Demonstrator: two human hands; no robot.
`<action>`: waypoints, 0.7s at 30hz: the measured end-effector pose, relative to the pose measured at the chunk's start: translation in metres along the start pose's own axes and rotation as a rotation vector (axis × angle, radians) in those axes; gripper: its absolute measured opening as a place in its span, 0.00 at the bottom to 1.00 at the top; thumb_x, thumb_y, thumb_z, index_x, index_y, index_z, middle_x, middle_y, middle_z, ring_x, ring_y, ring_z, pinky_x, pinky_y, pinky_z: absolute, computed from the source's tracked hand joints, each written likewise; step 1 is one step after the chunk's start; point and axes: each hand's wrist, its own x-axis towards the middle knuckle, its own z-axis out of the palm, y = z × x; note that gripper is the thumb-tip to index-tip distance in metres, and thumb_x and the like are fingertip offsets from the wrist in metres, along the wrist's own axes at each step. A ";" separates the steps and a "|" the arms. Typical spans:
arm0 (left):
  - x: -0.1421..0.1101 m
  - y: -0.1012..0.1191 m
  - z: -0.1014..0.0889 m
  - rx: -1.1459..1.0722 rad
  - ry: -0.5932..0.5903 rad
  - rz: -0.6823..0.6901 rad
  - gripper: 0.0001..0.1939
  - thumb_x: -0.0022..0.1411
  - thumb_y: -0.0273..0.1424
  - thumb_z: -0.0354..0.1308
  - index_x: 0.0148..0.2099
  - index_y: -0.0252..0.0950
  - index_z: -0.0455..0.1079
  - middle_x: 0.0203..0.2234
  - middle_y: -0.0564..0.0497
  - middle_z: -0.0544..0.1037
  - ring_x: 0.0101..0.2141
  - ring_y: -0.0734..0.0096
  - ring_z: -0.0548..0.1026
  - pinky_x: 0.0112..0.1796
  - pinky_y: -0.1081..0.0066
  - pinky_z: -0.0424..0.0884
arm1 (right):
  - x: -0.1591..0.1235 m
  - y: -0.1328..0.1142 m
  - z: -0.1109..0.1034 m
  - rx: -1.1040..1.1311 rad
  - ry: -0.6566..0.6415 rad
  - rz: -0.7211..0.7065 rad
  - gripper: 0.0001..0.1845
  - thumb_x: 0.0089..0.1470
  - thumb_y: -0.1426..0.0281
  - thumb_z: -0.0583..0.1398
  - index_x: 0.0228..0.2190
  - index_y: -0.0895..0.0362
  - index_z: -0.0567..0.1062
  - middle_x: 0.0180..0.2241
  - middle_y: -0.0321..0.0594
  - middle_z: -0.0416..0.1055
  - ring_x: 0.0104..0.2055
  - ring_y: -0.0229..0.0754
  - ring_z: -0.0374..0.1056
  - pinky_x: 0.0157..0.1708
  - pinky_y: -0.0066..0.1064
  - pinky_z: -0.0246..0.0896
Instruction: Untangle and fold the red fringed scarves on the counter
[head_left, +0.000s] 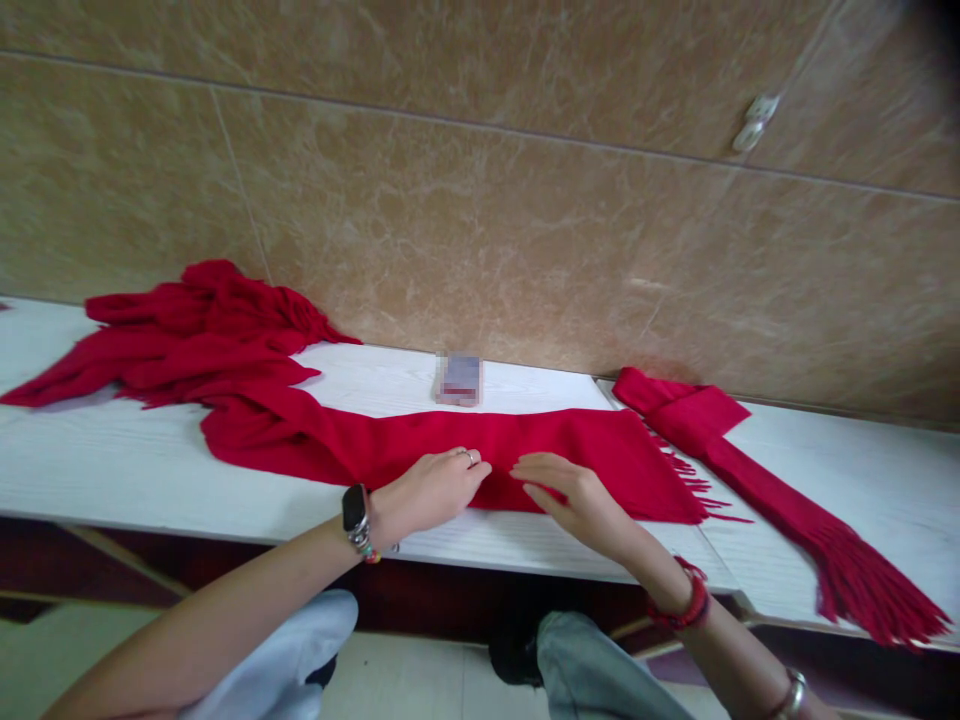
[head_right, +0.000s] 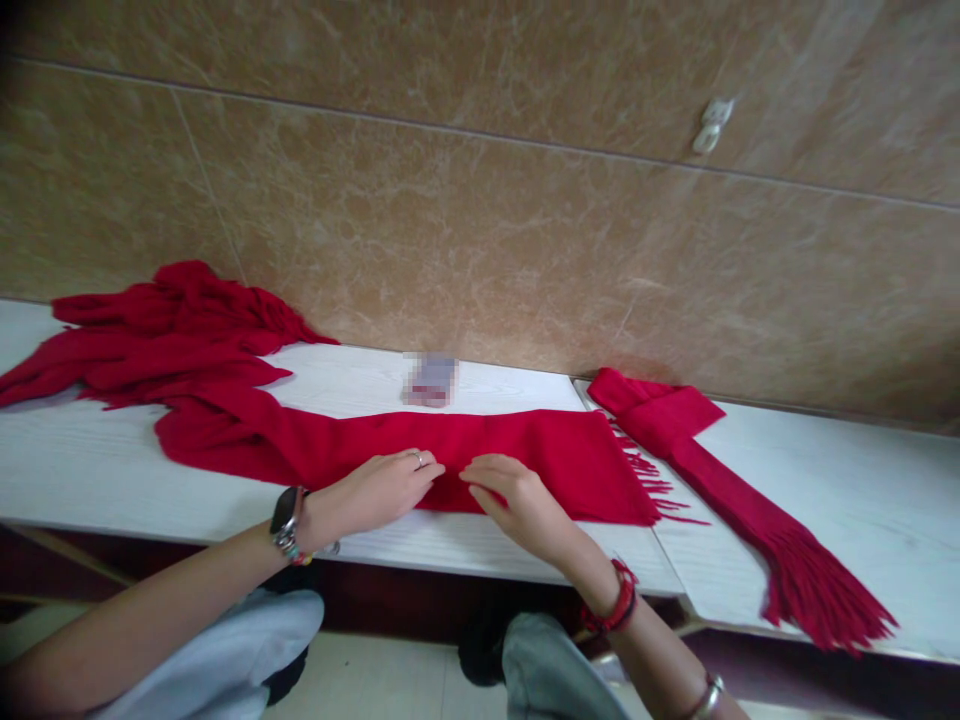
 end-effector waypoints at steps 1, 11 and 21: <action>0.004 0.001 0.002 0.000 -0.002 -0.036 0.09 0.62 0.22 0.45 0.41 0.33 0.66 0.35 0.47 0.72 0.35 0.67 0.71 0.33 0.70 0.68 | 0.004 0.003 0.002 -0.037 0.055 0.064 0.16 0.57 0.70 0.50 0.44 0.59 0.72 0.44 0.47 0.70 0.49 0.43 0.64 0.48 0.37 0.61; 0.009 -0.017 0.024 -0.242 -0.216 -0.216 0.28 0.64 0.42 0.40 0.63 0.35 0.46 0.61 0.40 0.47 0.60 0.52 0.44 0.53 0.49 0.50 | -0.005 0.012 0.030 -0.388 -0.260 0.184 0.27 0.59 0.61 0.46 0.57 0.60 0.55 0.59 0.52 0.50 0.61 0.52 0.43 0.53 0.54 0.47; 0.017 -0.013 0.017 -0.201 -0.182 -0.185 0.27 0.64 0.38 0.41 0.61 0.31 0.50 0.60 0.37 0.49 0.60 0.54 0.46 0.53 0.50 0.49 | -0.013 0.039 -0.020 -0.396 0.046 0.257 0.25 0.60 0.63 0.44 0.55 0.61 0.58 0.56 0.54 0.56 0.61 0.50 0.46 0.53 0.52 0.50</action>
